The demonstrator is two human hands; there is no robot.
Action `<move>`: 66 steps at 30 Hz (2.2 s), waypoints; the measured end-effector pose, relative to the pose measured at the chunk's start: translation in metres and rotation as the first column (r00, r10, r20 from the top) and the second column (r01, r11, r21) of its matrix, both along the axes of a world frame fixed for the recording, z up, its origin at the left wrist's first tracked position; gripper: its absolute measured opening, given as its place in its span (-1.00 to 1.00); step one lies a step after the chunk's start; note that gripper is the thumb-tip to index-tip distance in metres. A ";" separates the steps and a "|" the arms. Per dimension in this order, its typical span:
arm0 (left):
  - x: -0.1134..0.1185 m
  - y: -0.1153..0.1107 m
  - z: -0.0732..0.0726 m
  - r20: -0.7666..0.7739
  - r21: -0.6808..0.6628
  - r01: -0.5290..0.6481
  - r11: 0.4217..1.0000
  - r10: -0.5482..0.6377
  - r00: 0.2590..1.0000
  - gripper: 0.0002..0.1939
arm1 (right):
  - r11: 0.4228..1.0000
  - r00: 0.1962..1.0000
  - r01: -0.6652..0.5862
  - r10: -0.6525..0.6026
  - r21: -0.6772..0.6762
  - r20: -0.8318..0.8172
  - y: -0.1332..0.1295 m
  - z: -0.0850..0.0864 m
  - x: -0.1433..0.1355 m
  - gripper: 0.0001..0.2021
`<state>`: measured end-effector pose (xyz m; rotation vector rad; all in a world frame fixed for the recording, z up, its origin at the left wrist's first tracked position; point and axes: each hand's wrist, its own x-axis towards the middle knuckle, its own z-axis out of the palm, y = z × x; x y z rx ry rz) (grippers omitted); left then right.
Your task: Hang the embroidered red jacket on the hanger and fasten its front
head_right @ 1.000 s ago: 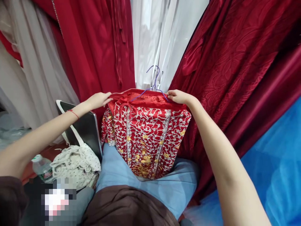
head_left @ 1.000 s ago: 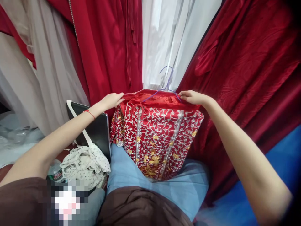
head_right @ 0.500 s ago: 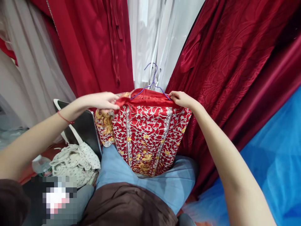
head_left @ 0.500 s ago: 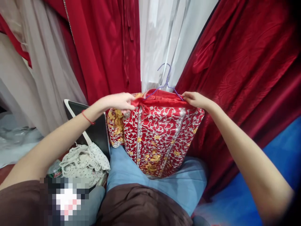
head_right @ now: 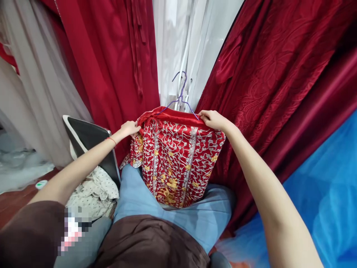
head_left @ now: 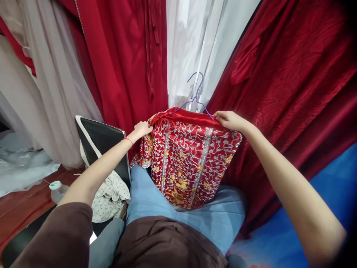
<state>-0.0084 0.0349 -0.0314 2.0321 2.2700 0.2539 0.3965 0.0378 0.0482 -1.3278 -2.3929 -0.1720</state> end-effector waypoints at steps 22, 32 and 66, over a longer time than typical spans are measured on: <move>-0.069 -0.025 0.049 -0.457 0.182 0.372 0.910 -0.257 0.852 -0.83 | 0.998 0.998 0.050 -0.050 -0.024 -0.026 0.005 -0.005 -0.002 -0.73; -0.045 -0.047 0.057 0.204 0.033 0.672 0.740 -0.663 0.720 -0.67 | 0.997 0.997 0.073 -0.073 -0.032 -0.005 0.012 -0.005 -0.002 -0.71; 0.180 -0.061 0.074 -0.389 0.680 0.647 0.345 -0.578 0.717 -0.49 | 0.902 0.951 0.293 -0.239 0.316 -0.198 -0.061 0.014 -0.035 -0.55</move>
